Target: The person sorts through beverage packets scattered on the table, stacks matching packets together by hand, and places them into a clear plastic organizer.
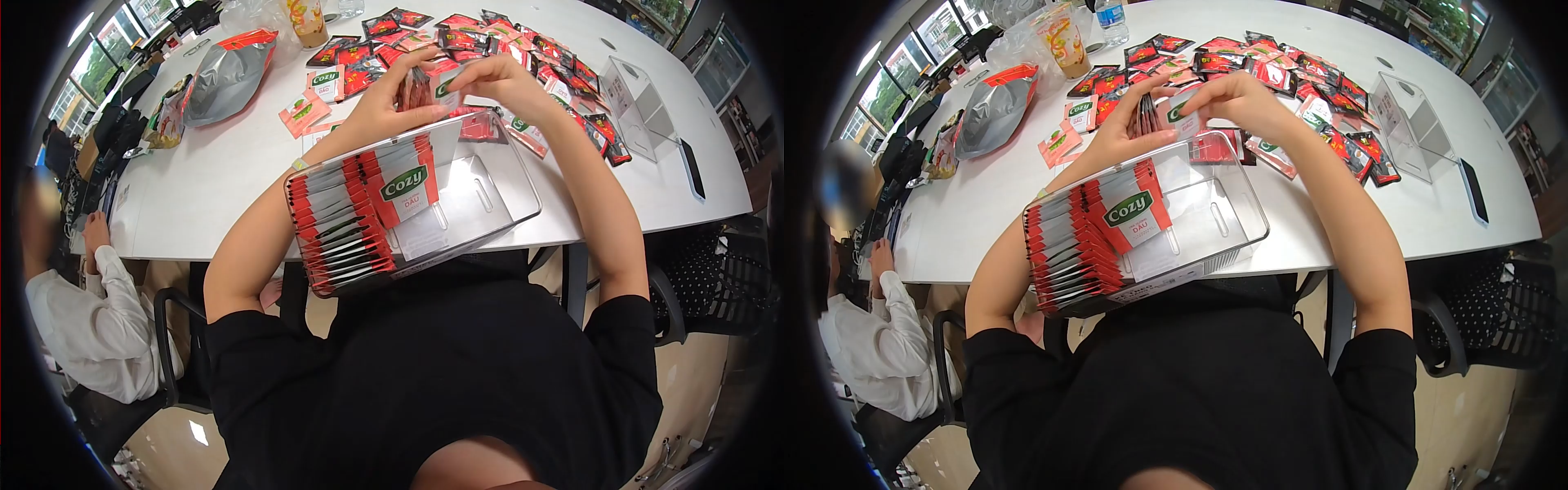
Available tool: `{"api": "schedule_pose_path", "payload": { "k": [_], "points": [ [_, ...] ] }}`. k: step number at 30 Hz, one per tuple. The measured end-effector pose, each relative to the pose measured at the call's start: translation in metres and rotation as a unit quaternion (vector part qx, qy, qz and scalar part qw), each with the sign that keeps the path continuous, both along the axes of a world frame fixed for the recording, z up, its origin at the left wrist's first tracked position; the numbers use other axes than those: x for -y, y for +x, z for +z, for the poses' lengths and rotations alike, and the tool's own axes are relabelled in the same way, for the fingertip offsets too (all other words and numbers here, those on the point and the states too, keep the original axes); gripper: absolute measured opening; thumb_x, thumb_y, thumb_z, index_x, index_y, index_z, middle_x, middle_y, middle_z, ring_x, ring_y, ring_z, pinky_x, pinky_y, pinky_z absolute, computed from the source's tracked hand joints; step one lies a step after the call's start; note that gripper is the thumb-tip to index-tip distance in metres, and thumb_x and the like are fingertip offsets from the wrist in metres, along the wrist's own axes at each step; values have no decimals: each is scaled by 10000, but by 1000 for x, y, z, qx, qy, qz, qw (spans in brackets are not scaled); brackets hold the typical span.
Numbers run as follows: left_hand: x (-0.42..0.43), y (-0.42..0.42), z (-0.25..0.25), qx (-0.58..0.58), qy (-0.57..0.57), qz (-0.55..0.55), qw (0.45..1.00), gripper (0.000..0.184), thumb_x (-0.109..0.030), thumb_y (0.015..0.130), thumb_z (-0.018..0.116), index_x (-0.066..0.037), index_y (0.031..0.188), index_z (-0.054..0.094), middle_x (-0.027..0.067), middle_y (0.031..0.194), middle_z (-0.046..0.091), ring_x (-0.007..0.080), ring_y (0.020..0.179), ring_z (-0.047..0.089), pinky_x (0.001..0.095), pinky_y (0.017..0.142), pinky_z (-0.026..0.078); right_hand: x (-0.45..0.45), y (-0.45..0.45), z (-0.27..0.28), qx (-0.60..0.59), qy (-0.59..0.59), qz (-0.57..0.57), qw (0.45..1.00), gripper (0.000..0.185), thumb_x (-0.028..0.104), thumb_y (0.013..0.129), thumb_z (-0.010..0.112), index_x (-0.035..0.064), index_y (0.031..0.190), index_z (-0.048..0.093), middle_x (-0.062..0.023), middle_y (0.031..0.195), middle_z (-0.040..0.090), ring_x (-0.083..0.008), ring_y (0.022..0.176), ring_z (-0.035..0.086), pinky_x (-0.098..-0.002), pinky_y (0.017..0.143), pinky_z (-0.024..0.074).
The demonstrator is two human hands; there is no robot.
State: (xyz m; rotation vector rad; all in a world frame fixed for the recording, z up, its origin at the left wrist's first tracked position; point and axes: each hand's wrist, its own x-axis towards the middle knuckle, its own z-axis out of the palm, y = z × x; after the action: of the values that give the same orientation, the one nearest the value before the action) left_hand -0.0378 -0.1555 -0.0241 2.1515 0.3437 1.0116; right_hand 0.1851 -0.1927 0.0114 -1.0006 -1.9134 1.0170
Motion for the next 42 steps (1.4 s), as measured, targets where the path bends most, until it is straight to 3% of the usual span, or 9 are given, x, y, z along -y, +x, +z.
{"api": "schedule_pose_path", "payload": {
  "k": [8,17,21,23,28,31,33,38,42],
  "points": [
    [0,4,-3,13,12,-21,1000,749,-296,745,695,-143,1363,300,106,1180,501,156,979,533,301,836,426,-8,-29,-22,74,266,-19,961,153,-30,717,598,49,842,639,-53,970,533,-154,894,544,-259,797,436],
    [-6,-3,-4,-20,88,65,994,587,-139,750,695,-94,1250,390,100,1216,455,176,1028,512,291,853,441,40,34,45,424,19,-119,898,322,222,693,715,0,915,638,-99,844,655,-181,781,625,-296,724,483],
    [-6,-2,-5,-65,50,68,994,584,-169,732,726,-95,1198,381,91,1170,459,189,1023,524,297,854,448,55,17,43,521,9,-156,839,443,195,602,736,-6,980,622,-140,842,653,-245,794,628,-313,713,488],
    [-8,0,-8,-50,80,56,994,625,-363,721,716,-113,1174,365,125,1147,478,277,1059,502,368,873,415,54,6,42,560,-17,-137,817,516,158,549,718,-8,1025,607,-163,826,648,-290,783,628,-335,696,494],
    [-7,2,-9,-62,65,80,993,678,-385,706,725,-116,1203,350,164,1148,464,287,1050,508,373,867,420,44,6,28,586,119,-135,790,378,95,647,617,-24,1006,609,-151,762,650,-268,710,634,-327,640,502],
    [-4,-1,-5,-64,54,90,992,712,-380,709,726,-108,1236,332,185,1143,458,283,1045,512,371,867,420,37,-3,36,444,90,-151,878,306,48,725,548,-39,1014,594,-146,850,655,-218,721,640,-297,636,500],
    [-4,1,-6,-61,41,92,993,731,-374,710,727,-102,1254,321,192,1142,455,275,1039,516,366,866,420,21,-2,20,125,57,-150,979,297,29,778,521,-45,1063,560,-118,933,645,-160,743,635,-277,671,504],
    [-4,4,-11,32,63,78,994,760,-335,736,714,-77,1306,283,179,1141,460,232,992,517,334,856,417,5,-29,-17,-68,-47,49,995,338,205,896,511,-15,1153,529,-105,1050,608,-142,979,585,-258,901,439],
    [-9,0,-9,14,58,70,996,756,-322,740,707,-100,1323,280,172,1133,468,260,998,516,352,864,412,11,-23,0,-94,-120,32,988,405,295,900,459,-27,1122,563,-124,1092,599,-197,983,601,-273,898,451]
  ]
}}
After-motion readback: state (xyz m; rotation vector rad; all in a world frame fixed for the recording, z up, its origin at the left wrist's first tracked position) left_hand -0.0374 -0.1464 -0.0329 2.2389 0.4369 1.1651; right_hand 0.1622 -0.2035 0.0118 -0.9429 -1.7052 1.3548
